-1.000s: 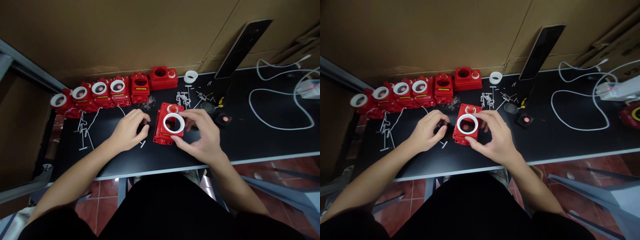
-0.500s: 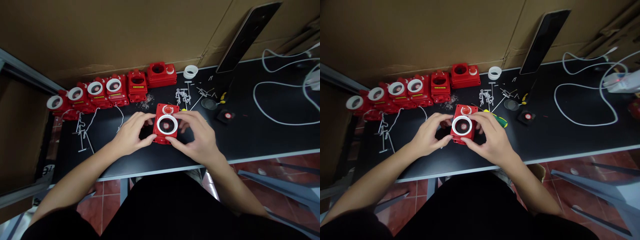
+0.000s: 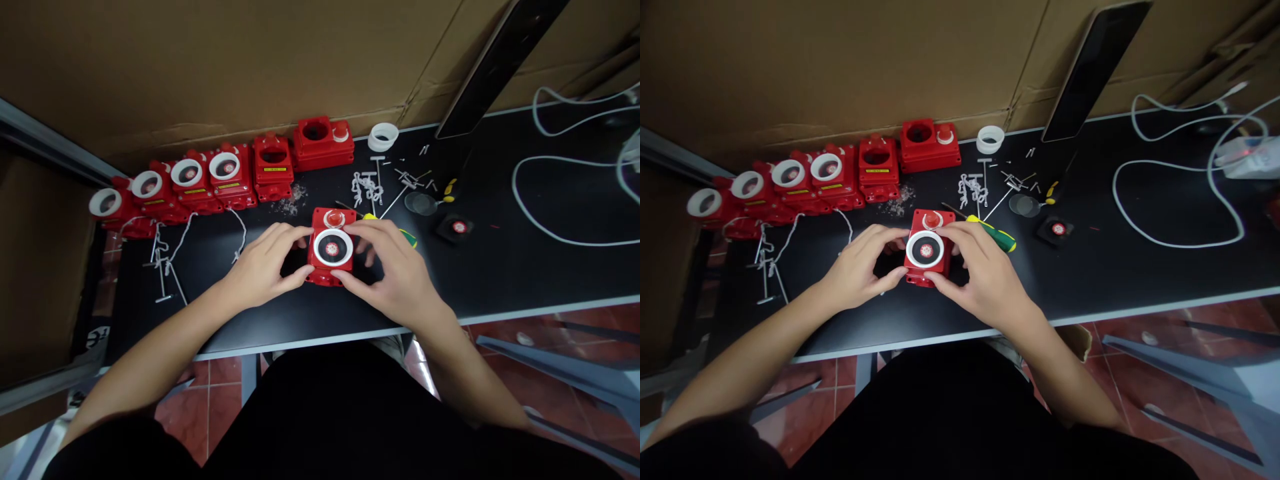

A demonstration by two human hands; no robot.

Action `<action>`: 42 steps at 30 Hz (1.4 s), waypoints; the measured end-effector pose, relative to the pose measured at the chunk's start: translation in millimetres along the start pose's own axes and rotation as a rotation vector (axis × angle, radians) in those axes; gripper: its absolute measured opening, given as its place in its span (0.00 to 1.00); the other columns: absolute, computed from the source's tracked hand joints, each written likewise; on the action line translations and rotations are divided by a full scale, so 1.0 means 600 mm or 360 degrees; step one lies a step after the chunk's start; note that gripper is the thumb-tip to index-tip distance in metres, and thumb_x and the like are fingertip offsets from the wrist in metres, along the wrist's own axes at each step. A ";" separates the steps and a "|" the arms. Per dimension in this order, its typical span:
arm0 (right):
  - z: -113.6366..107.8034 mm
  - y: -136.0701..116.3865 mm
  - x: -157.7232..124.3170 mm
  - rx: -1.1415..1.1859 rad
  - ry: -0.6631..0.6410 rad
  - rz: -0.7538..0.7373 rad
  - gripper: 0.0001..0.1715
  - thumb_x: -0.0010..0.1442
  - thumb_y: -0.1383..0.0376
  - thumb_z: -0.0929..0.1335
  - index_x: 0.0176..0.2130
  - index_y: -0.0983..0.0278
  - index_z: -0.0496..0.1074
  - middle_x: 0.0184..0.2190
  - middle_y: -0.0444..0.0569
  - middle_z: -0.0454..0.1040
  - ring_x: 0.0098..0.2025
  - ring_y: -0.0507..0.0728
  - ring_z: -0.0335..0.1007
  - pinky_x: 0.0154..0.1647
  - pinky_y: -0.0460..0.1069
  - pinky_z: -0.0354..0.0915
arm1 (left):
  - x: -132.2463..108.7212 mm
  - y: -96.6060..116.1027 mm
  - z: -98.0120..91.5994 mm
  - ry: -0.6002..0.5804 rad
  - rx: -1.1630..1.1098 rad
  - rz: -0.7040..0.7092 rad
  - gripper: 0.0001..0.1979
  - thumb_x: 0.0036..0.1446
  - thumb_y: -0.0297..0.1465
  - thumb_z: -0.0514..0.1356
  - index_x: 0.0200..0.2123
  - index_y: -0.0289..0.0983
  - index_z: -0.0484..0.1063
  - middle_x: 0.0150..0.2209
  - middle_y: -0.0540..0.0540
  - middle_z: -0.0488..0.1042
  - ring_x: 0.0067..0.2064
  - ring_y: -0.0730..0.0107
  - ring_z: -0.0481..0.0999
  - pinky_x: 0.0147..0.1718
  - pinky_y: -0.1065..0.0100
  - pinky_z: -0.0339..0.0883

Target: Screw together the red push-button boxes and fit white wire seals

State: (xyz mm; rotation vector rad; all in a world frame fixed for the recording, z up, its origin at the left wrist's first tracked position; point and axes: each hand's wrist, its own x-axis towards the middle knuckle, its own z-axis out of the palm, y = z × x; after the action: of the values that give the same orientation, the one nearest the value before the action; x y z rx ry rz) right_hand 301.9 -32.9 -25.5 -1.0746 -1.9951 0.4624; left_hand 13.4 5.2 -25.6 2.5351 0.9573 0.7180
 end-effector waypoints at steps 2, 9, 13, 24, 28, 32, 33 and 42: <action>0.000 0.002 0.000 -0.0006 -0.0030 0.0020 0.28 0.74 0.61 0.77 0.69 0.59 0.72 0.60 0.58 0.81 0.44 0.60 0.81 0.38 0.57 0.81 | 0.001 0.001 -0.001 -0.0017 -0.0002 -0.0028 0.23 0.84 0.43 0.61 0.72 0.38 0.69 0.52 0.40 0.83 0.52 0.52 0.85 0.54 0.51 0.84; -0.001 0.001 0.000 -0.0002 -0.0069 0.0028 0.29 0.74 0.63 0.77 0.70 0.58 0.72 0.62 0.58 0.80 0.49 0.62 0.83 0.44 0.59 0.84 | 0.002 0.004 -0.004 -0.0021 0.0015 -0.0019 0.23 0.82 0.42 0.62 0.72 0.38 0.69 0.52 0.39 0.83 0.53 0.50 0.85 0.53 0.51 0.84; -0.004 0.000 0.002 -0.0010 -0.0108 0.0038 0.32 0.75 0.59 0.78 0.71 0.58 0.71 0.65 0.61 0.79 0.58 0.68 0.84 0.49 0.62 0.85 | 0.001 0.003 -0.006 -0.0071 -0.0012 -0.0071 0.25 0.81 0.41 0.62 0.73 0.40 0.67 0.54 0.40 0.83 0.54 0.50 0.85 0.55 0.50 0.84; -0.014 0.008 -0.003 0.0004 -0.0129 0.0040 0.40 0.73 0.49 0.80 0.73 0.58 0.69 0.66 0.62 0.75 0.53 0.64 0.81 0.46 0.59 0.85 | 0.002 0.003 -0.008 -0.0114 -0.0057 -0.0083 0.31 0.78 0.43 0.65 0.75 0.40 0.62 0.57 0.38 0.83 0.56 0.48 0.86 0.57 0.48 0.85; -0.020 0.006 -0.030 -0.0058 -0.0107 0.0242 0.43 0.74 0.43 0.78 0.74 0.59 0.68 0.58 0.57 0.78 0.41 0.59 0.78 0.43 0.59 0.84 | -0.002 0.000 -0.006 -0.0215 -0.0043 -0.0179 0.49 0.66 0.46 0.77 0.79 0.41 0.57 0.62 0.35 0.81 0.56 0.45 0.86 0.57 0.46 0.85; -0.017 0.002 -0.060 -0.0184 -0.0306 0.0351 0.49 0.75 0.45 0.78 0.79 0.61 0.61 0.56 0.59 0.82 0.43 0.63 0.82 0.44 0.62 0.86 | -0.008 -0.008 0.001 -0.0255 -0.0045 -0.0157 0.61 0.59 0.44 0.83 0.83 0.40 0.51 0.62 0.34 0.81 0.59 0.41 0.85 0.61 0.43 0.84; -0.015 0.003 -0.063 -0.0183 -0.0361 0.0353 0.50 0.75 0.47 0.77 0.80 0.62 0.60 0.58 0.61 0.82 0.46 0.65 0.84 0.46 0.64 0.87 | -0.009 -0.010 0.003 -0.0252 -0.0050 -0.0145 0.62 0.59 0.43 0.83 0.83 0.39 0.50 0.62 0.34 0.81 0.60 0.41 0.85 0.61 0.44 0.84; -0.001 0.019 -0.031 -0.0029 -0.0557 0.0351 0.53 0.73 0.57 0.78 0.83 0.64 0.55 0.67 0.68 0.78 0.51 0.67 0.87 0.56 0.70 0.88 | -0.013 -0.025 -0.009 -0.0325 -0.0108 -0.0264 0.68 0.56 0.49 0.85 0.85 0.40 0.48 0.63 0.32 0.81 0.59 0.39 0.87 0.57 0.43 0.86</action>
State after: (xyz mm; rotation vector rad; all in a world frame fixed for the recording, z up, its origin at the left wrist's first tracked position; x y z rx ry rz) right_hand 314.1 -41.5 -41.2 -1.3038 -2.1916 0.7967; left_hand -2.4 11.4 -30.6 2.3806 1.0378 0.4263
